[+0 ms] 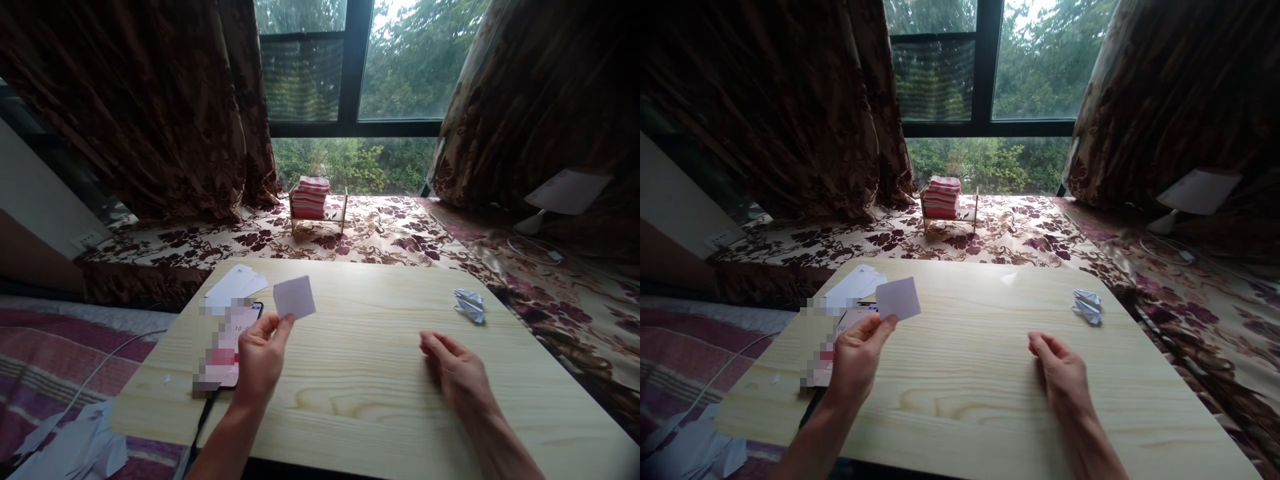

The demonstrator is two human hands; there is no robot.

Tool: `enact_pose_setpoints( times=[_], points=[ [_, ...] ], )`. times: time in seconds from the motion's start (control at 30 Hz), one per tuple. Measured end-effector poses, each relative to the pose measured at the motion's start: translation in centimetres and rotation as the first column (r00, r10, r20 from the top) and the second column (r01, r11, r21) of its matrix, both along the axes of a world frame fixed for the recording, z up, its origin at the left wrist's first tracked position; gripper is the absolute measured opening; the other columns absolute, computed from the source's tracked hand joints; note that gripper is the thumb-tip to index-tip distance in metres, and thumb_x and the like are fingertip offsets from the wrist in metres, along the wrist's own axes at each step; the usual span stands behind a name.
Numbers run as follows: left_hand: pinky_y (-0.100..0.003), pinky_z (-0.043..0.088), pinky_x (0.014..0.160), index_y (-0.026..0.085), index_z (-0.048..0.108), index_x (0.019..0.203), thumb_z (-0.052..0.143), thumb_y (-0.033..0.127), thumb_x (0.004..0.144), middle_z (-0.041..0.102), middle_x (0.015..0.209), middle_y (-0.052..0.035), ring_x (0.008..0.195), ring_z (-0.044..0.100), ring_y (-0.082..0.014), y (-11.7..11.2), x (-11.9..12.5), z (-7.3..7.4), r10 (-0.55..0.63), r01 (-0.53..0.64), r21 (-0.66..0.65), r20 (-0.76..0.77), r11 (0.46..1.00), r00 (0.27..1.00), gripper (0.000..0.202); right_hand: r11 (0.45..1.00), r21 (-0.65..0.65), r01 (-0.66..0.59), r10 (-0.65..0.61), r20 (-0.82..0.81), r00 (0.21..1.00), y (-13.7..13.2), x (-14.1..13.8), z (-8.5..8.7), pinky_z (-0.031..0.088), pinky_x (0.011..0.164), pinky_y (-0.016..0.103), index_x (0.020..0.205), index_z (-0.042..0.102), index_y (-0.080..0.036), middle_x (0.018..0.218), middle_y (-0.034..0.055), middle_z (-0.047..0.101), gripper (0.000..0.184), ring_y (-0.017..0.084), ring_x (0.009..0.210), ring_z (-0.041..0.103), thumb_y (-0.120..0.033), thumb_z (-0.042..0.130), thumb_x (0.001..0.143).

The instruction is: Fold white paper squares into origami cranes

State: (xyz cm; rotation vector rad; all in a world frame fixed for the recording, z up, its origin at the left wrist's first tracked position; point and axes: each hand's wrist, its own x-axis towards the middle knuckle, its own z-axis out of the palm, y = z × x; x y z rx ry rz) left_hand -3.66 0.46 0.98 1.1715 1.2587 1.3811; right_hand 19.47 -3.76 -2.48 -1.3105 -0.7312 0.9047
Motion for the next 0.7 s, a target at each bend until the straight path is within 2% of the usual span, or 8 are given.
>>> enact_pose_setpoints(
  times=[0.03, 0.1, 0.2, 0.3, 0.43, 0.57, 0.7],
  points=[
    [-0.023, 0.041, 0.063, 0.014, 0.066, 0.070, 0.069, 0.030, 0.071, 0.064, 0.066, -0.0008, 0.066, 0.056, -0.0143, 0.3, 0.0, 0.1, -0.018, 0.019, -0.031, 0.047, 0.999, 0.999, 0.016, 1.000, 0.003, 0.021, -0.021, 0.004, 1.000, 0.2, 0.4, 0.0, 0.048, 0.056, 0.026, 0.064, 0.071, -0.017, 0.055, 0.0012, 0.064, 0.041, 0.014, 0.054, 0.056, -0.057, 0.076, 0.054],
    [-0.023, 0.042, 0.063, 0.013, 0.065, 0.065, 0.070, 0.031, 0.070, 0.063, 0.062, -0.0013, 0.065, 0.056, -0.0147, 0.5, 1.1, 0.5, -0.169, 0.177, -0.067, 0.111, 0.982, 0.979, 0.019, 1.000, 0.001, -0.020, 0.020, 0.021, 1.000, 1.0, -0.2, 0.5, 0.050, 0.062, 0.027, 0.072, 0.073, -0.017, 0.063, 0.0030, 0.068, 0.039, 0.015, 0.062, 0.059, -0.055, 0.073, 0.061],
    [-0.024, 0.041, 0.064, 0.012, 0.067, 0.065, 0.068, 0.034, 0.072, 0.063, 0.062, -0.0023, 0.065, 0.055, -0.0149, 0.9, 3.9, 1.0, -0.287, 0.291, -0.044, 0.084, 0.956, 0.954, 0.023, 0.972, 0.021, -0.233, 0.231, 0.074, 0.970, 2.6, -2.6, 2.0, 0.051, 0.070, 0.031, 0.086, 0.075, -0.015, 0.075, 0.0063, 0.071, 0.038, 0.019, 0.073, 0.063, -0.049, 0.070, 0.070],
    [-0.024, 0.039, 0.059, 0.011, 0.067, 0.063, 0.068, 0.038, 0.072, 0.061, 0.059, -0.0023, 0.061, 0.052, -0.0140, 2.1, 5.5, 0.8, -0.393, 0.394, -0.051, 0.028, 0.918, 0.919, 0.028, 0.918, 0.076, -0.390, 0.378, 0.141, 0.915, 4.6, -3.8, 2.9, 0.050, 0.073, 0.032, 0.087, 0.075, -0.015, 0.072, 0.0047, 0.070, 0.035, 0.020, 0.073, 0.062, -0.046, 0.069, 0.073],
    [-0.023, 0.032, 0.053, 0.010, 0.067, 0.063, 0.069, 0.038, 0.069, 0.057, 0.053, 0.0001, 0.053, 0.046, -0.0112, 4.7, 5.1, -0.9, -0.448, 0.441, -0.105, -0.051, 0.891, 0.893, 0.029, 0.867, 0.120, -0.484, 0.456, 0.199, 0.867, 6.6, -2.8, 1.2, 0.048, 0.074, 0.033, 0.084, 0.073, -0.014, 0.073, 0.0059, 0.070, 0.036, 0.023, 0.076, 0.062, -0.048, 0.068, 0.073],
    [-0.022, 0.029, 0.051, 0.011, 0.064, 0.061, 0.064, 0.033, 0.071, 0.051, 0.052, 0.0023, 0.052, 0.041, -0.0101, 5.5, 4.8, -2.4, -0.452, 0.436, -0.134, -0.130, 0.890, 0.882, 0.024, 0.885, 0.109, -0.453, 0.428, 0.198, 0.882, 7.0, -2.2, -0.9, 0.047, 0.070, 0.031, 0.077, 0.069, -0.014, 0.070, 0.0045, 0.067, 0.034, 0.021, 0.072, 0.060, -0.048, 0.066, 0.075],
    [-0.022, 0.034, 0.054, 0.014, 0.063, 0.064, 0.063, 0.035, 0.072, 0.054, 0.056, 0.0017, 0.056, 0.046, -0.0116, 5.0, 5.2, -2.4, -0.465, 0.454, -0.105, -0.144, 0.885, 0.873, 0.023, 0.887, 0.102, -0.449, 0.429, 0.176, 0.886, 6.5, -2.6, -0.8, 0.047, 0.070, 0.029, 0.075, 0.066, -0.016, 0.070, 0.0032, 0.066, 0.031, 0.020, 0.073, 0.059, -0.047, 0.064, 0.077]
  ],
)
